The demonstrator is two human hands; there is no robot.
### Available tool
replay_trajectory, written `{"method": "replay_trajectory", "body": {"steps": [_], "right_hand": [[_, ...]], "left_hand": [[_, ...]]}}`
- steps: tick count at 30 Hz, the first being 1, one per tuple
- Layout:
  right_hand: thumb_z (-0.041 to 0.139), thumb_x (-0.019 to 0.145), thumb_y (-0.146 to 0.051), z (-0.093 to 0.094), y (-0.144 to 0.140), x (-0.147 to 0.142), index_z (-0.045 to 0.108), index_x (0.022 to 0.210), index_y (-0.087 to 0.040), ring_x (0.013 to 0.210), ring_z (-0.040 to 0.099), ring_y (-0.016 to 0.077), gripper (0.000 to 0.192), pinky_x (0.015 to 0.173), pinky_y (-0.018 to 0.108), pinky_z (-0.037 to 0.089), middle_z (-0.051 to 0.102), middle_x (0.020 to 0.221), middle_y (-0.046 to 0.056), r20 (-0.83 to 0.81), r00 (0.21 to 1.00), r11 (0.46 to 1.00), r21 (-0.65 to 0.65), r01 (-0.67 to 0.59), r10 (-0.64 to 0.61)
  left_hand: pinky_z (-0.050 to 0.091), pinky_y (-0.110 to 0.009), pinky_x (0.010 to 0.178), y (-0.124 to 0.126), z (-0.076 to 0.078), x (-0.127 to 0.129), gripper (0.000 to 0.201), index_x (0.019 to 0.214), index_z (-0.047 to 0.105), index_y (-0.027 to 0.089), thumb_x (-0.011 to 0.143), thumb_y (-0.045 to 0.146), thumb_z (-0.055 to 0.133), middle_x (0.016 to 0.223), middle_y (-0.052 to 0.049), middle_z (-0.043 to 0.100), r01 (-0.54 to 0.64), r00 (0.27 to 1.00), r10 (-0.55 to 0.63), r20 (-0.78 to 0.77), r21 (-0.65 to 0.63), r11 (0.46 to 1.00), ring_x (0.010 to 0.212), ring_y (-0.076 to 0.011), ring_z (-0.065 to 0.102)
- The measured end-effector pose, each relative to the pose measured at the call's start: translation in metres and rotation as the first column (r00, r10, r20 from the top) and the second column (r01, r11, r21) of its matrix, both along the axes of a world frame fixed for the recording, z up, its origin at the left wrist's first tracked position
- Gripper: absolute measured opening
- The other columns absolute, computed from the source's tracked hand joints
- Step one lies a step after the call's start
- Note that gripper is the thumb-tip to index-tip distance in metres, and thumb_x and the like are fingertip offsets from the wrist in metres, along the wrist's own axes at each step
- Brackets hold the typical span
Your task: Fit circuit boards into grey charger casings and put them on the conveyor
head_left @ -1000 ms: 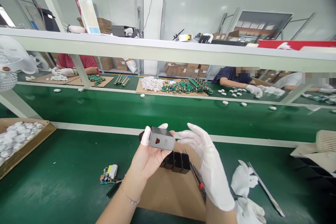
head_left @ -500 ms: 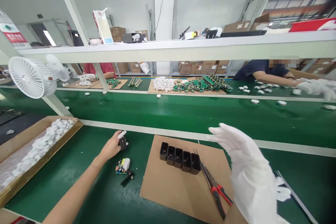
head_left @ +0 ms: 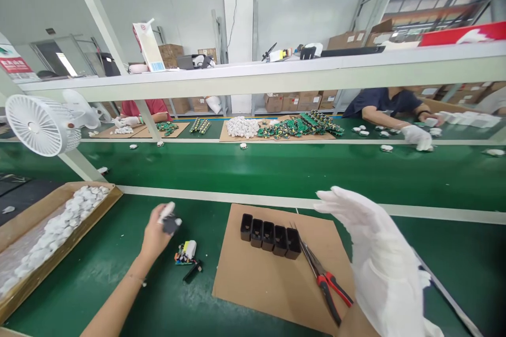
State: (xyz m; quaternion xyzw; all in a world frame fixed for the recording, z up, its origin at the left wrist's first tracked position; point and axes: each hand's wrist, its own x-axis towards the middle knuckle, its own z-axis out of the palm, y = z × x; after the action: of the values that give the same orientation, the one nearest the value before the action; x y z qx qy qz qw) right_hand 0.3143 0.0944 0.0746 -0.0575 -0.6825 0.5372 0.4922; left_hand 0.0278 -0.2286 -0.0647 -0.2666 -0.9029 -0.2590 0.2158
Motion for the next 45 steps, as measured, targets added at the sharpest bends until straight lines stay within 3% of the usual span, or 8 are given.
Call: {"method": "replay_trajectory", "body": {"steps": [17, 20, 24, 27, 30, 35, 42, 45], "right_hand": [[0.035, 0.097, -0.046, 0.008, -0.008, 0.011, 0.054, 0.127, -0.029, 0.124, 0.048, 0.0254, 0.039, 0.105, 0.040, 0.034, 0.057, 0.129, 0.002, 0.179, 0.982, 0.981, 0.173, -0.085, 0.053], [0.037, 0.096, -0.045, 0.009, -0.010, 0.007, 0.057, 0.123, -0.028, 0.119, 0.052, 0.0249, 0.037, 0.105, 0.041, 0.035, 0.062, 0.122, 0.003, 0.203, 0.976, 0.974, 0.195, -0.114, 0.073], [0.040, 0.096, -0.046, 0.007, -0.017, -0.013, 0.059, 0.117, -0.028, 0.117, 0.053, 0.0246, 0.034, 0.106, 0.044, 0.036, 0.063, 0.118, 0.004, 0.241, 0.956, 0.975, 0.105, -0.194, 0.165], [0.038, 0.095, -0.049, 0.004, -0.026, -0.032, 0.056, 0.119, -0.025, 0.116, 0.055, 0.0244, 0.038, 0.108, 0.047, 0.034, 0.062, 0.119, 0.008, 0.299, 0.891, 0.938, -0.051, -0.343, 0.342], [0.038, 0.095, -0.051, 0.002, -0.036, -0.045, 0.053, 0.123, -0.025, 0.117, 0.055, 0.0233, 0.040, 0.106, 0.045, 0.038, 0.056, 0.129, 0.010, 0.260, 0.799, 0.839, -0.219, -0.498, 0.542], [0.048, 0.092, -0.047, 0.006, -0.047, -0.050, 0.054, 0.121, -0.023, 0.111, 0.057, 0.0248, 0.038, 0.097, 0.043, 0.045, 0.059, 0.122, 0.011, 0.152, 0.683, 0.691, -0.310, -0.653, 0.714], [0.053, 0.086, -0.034, 0.009, -0.051, -0.050, 0.059, 0.114, -0.023, 0.099, 0.058, 0.0213, 0.030, 0.083, 0.033, 0.048, 0.062, 0.110, 0.007, 0.196, 0.734, 0.749, -0.327, -0.577, 0.651], [0.052, 0.085, -0.026, 0.009, -0.050, -0.049, 0.064, 0.093, -0.020, 0.086, 0.059, 0.0176, 0.016, 0.079, 0.029, 0.047, 0.065, 0.094, 0.004, 0.344, 0.770, 0.842, -0.255, -0.475, 0.538]], "left_hand": [[0.054, -0.040, 0.081, -0.020, -0.002, 0.001, 0.048, 0.111, 0.061, 0.014, 0.083, 0.049, 0.044, 0.110, -0.015, 0.061, -0.106, 0.989, 0.099, -0.105, -0.059, 0.993, 0.092, -0.0292, 0.064], [0.055, -0.038, 0.076, -0.007, 0.020, 0.007, 0.044, 0.109, 0.062, 0.017, 0.080, 0.047, 0.051, 0.108, -0.013, 0.061, -0.035, 0.992, 0.024, -0.124, -0.085, 0.996, 0.088, -0.0279, 0.065], [0.047, -0.040, 0.094, 0.034, 0.076, 0.042, 0.055, 0.136, 0.040, 0.023, 0.084, 0.038, 0.055, 0.122, -0.012, 0.053, 0.158, 0.963, -0.170, -0.211, -0.072, 0.985, 0.112, -0.0266, 0.054], [0.049, -0.039, 0.086, 0.074, 0.118, 0.083, 0.072, 0.145, 0.018, 0.027, 0.085, 0.023, 0.058, 0.110, -0.009, 0.055, 0.488, 0.834, -0.476, -0.278, -0.030, 0.872, 0.097, -0.0219, 0.053], [0.050, -0.036, 0.080, 0.106, 0.144, 0.118, 0.065, 0.137, 0.030, 0.024, 0.082, 0.022, 0.065, 0.103, -0.008, 0.055, 0.617, 0.755, -0.586, -0.294, 0.015, 0.787, 0.090, -0.0211, 0.050], [0.051, -0.033, 0.081, 0.134, 0.151, 0.145, 0.058, 0.130, 0.039, 0.026, 0.080, 0.021, 0.067, 0.107, -0.007, 0.057, 0.708, 0.701, -0.686, -0.195, 0.074, 0.703, 0.095, -0.0217, 0.049], [0.048, -0.032, 0.093, 0.137, 0.141, 0.140, 0.068, 0.138, 0.031, 0.023, 0.079, 0.017, 0.066, 0.124, -0.011, 0.051, 0.744, 0.662, -0.744, -0.090, 0.190, 0.640, 0.114, -0.0217, 0.047], [0.048, -0.031, 0.092, 0.132, 0.141, 0.136, 0.064, 0.136, 0.032, 0.023, 0.081, 0.014, 0.063, 0.121, -0.011, 0.052, 0.727, 0.685, -0.723, -0.091, 0.152, 0.670, 0.113, -0.0214, 0.046]]}}
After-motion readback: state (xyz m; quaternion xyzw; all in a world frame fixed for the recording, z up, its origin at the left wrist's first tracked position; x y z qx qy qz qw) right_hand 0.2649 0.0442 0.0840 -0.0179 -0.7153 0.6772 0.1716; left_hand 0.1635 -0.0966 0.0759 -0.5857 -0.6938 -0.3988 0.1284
